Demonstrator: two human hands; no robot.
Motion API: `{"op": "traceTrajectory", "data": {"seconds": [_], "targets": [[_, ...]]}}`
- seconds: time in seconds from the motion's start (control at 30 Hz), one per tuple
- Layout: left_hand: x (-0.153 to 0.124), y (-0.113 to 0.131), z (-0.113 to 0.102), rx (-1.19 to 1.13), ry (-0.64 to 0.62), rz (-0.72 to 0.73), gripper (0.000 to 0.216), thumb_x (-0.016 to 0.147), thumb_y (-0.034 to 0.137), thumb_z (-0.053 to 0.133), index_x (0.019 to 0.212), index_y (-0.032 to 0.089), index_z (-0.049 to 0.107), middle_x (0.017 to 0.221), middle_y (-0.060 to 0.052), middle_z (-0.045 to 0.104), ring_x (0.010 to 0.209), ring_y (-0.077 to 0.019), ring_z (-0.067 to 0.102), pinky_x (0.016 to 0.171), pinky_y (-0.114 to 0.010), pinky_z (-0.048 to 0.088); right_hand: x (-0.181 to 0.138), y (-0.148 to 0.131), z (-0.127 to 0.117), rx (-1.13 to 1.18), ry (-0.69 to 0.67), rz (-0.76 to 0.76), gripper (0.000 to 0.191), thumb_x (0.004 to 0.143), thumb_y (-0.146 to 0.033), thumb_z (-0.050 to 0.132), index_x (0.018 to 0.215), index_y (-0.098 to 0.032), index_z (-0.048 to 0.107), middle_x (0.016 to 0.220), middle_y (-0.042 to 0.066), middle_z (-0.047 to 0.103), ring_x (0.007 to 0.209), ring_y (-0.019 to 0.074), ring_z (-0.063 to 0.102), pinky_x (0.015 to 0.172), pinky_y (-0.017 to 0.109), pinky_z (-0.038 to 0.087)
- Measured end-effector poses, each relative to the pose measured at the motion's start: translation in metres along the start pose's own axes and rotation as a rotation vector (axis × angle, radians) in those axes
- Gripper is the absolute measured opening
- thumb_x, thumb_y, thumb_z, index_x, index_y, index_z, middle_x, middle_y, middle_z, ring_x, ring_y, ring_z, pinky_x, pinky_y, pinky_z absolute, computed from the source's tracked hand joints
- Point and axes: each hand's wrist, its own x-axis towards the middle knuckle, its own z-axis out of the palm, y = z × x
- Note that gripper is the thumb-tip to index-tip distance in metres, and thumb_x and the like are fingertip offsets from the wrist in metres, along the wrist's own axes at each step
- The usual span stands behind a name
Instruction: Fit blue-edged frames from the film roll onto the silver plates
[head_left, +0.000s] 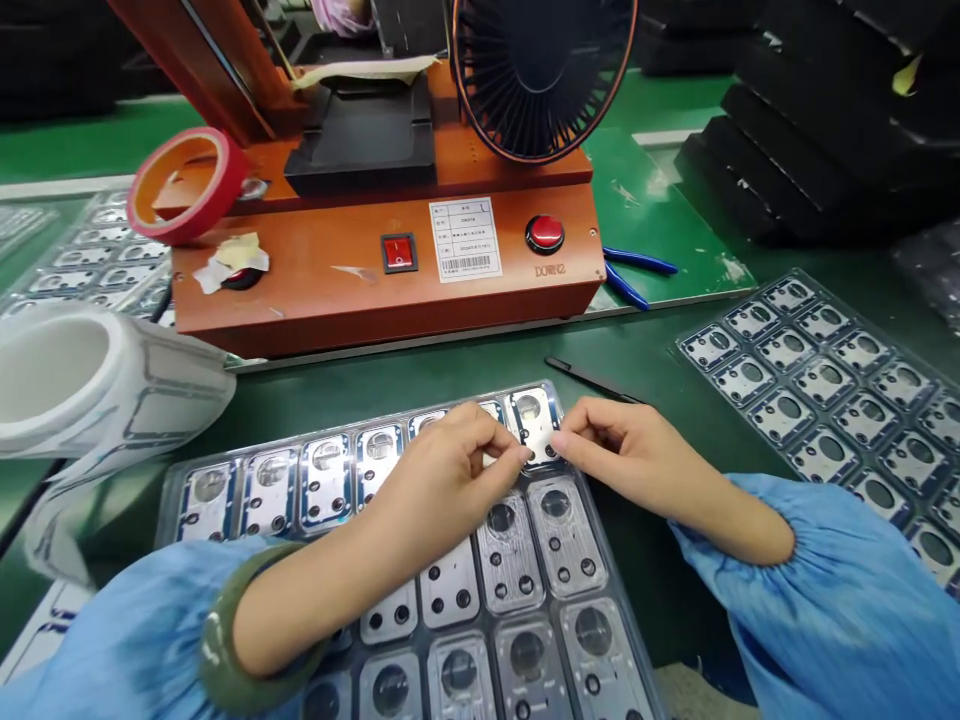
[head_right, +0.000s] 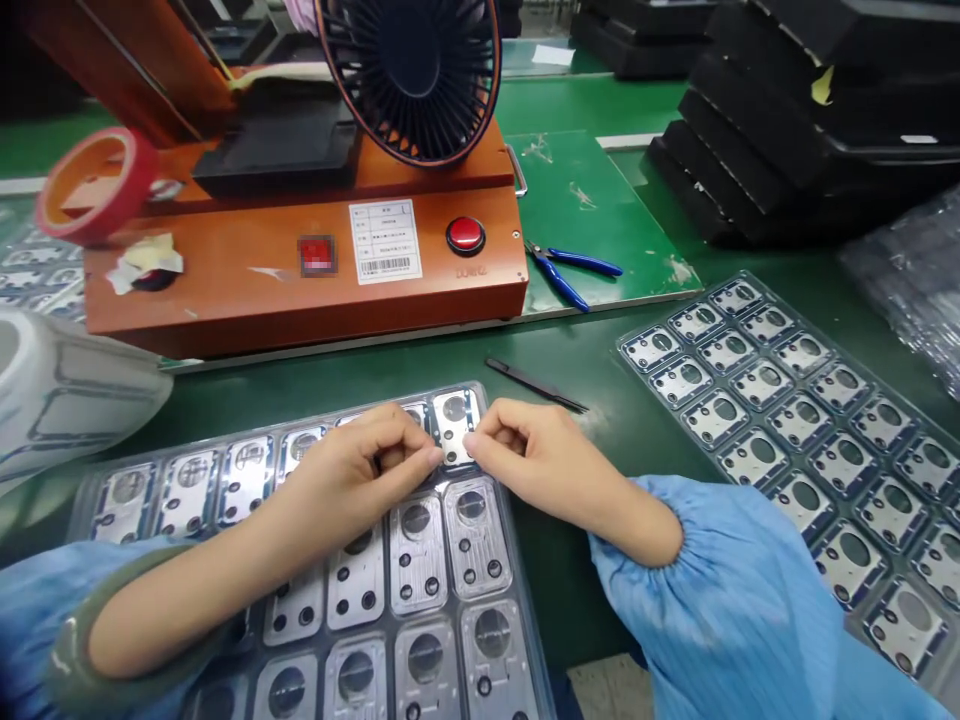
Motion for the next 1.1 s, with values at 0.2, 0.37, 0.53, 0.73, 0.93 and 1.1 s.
{"op": "traceTrajectory", "data": {"seconds": [0.2, 0.37, 0.53, 0.73, 0.93, 1.1], "targets": [[-0.0004, 0.0016, -0.0019, -0.009, -0.069, -0.057, 0.017, 0.086, 0.025, 0.055, 0.073, 0.019, 0.064, 0.069, 0.002, 0.052, 0.064, -0.0115, 0.050, 0.060, -0.026, 0.038, -0.0002, -0.0010, 0.0007, 0.004, 0.010, 0.021, 0.020, 0.084, -0.030, 0.059, 0.068, -0.017, 0.057, 0.055, -0.006, 0.045, 0.051, 0.0075, 0.038, 0.047, 0.021, 0.029], [-0.0029, 0.0009, -0.0024, -0.007, -0.083, -0.046, 0.016, 0.086, 0.023, 0.054, 0.073, 0.020, 0.062, 0.072, 0.002, 0.054, 0.066, -0.0111, 0.050, 0.061, -0.026, 0.038, -0.0004, 0.0004, 0.0014, -0.001, 0.001, 0.022, 0.020, 0.084, -0.030, 0.059, 0.068, -0.018, 0.057, 0.056, -0.006, 0.046, 0.051, 0.0074, 0.039, 0.047, 0.020, 0.030], [-0.0032, 0.0007, -0.0018, 0.007, -0.077, -0.056, 0.015, 0.086, 0.024, 0.055, 0.073, 0.020, 0.063, 0.071, 0.003, 0.053, 0.065, -0.0108, 0.049, 0.060, -0.026, 0.037, 0.0004, -0.0002, 0.0012, -0.012, 0.002, 0.022, 0.020, 0.084, -0.029, 0.058, 0.068, -0.018, 0.057, 0.056, -0.006, 0.046, 0.052, 0.0075, 0.039, 0.047, 0.020, 0.030], [-0.0029, 0.0015, -0.0013, 0.012, -0.079, -0.067, 0.015, 0.086, 0.025, 0.055, 0.074, 0.021, 0.063, 0.073, 0.002, 0.053, 0.064, -0.0109, 0.049, 0.059, -0.027, 0.037, 0.0003, -0.0006, 0.0013, -0.014, 0.004, 0.017, 0.019, 0.084, -0.029, 0.058, 0.068, -0.018, 0.056, 0.056, -0.006, 0.045, 0.052, 0.0075, 0.039, 0.048, 0.021, 0.031], [-0.0026, 0.0005, 0.0003, 0.019, -0.064, -0.035, 0.014, 0.087, 0.025, 0.054, 0.076, 0.021, 0.062, 0.076, 0.002, 0.055, 0.068, -0.0118, 0.052, 0.061, -0.028, 0.039, 0.0019, -0.0008, 0.0016, -0.023, 0.006, 0.025, 0.019, 0.084, -0.029, 0.058, 0.068, -0.018, 0.057, 0.056, -0.006, 0.045, 0.052, 0.0076, 0.040, 0.047, 0.021, 0.031], [-0.0029, 0.0009, 0.0008, 0.034, -0.064, -0.045, 0.015, 0.087, 0.027, 0.053, 0.077, 0.022, 0.063, 0.077, 0.001, 0.055, 0.066, -0.0121, 0.052, 0.061, -0.028, 0.039, 0.0002, -0.0005, 0.0019, -0.044, 0.009, 0.022, 0.019, 0.084, -0.028, 0.058, 0.068, -0.018, 0.057, 0.056, -0.006, 0.046, 0.052, 0.0076, 0.040, 0.048, 0.021, 0.031]]}}
